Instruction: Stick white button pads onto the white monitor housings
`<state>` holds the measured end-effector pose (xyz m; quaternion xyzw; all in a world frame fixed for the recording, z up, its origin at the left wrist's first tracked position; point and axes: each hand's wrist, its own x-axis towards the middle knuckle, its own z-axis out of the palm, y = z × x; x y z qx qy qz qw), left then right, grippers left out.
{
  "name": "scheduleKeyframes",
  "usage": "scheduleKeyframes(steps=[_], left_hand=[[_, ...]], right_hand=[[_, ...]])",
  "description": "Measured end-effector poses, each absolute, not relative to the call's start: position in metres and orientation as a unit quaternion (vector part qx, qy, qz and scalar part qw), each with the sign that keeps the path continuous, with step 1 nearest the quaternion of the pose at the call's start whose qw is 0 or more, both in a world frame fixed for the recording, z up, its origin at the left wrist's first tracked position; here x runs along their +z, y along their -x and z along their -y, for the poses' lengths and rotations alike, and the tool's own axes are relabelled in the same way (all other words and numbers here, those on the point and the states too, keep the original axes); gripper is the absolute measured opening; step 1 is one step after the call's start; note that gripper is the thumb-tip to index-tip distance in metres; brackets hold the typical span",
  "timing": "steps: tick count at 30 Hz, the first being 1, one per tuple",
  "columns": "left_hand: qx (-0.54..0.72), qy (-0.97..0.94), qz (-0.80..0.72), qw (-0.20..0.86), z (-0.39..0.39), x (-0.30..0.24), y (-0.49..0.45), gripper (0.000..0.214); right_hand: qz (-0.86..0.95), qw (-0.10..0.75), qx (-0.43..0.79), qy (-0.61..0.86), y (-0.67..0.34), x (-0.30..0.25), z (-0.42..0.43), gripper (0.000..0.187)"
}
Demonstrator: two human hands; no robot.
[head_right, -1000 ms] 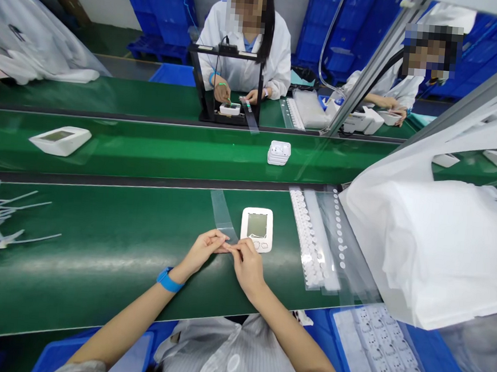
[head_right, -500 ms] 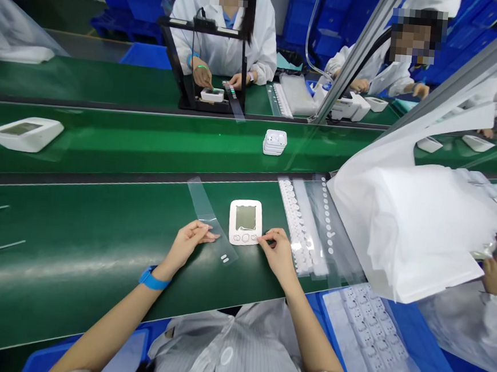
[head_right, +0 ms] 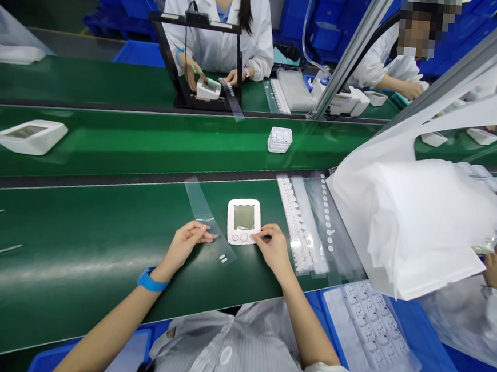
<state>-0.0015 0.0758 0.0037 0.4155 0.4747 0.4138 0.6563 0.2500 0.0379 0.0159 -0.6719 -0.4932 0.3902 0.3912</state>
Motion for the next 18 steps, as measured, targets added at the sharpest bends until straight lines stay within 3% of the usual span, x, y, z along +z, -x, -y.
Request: scheduleKeyframes(steps=[18], left_hand=[[0.410, -0.425, -0.472, 0.654, -0.0768, 0.0010, 0.0012, 0.036]], right_hand=[[0.513, 0.396, 0.355, 0.674, -0.2435, 0.0164, -0.0368, 0.027]])
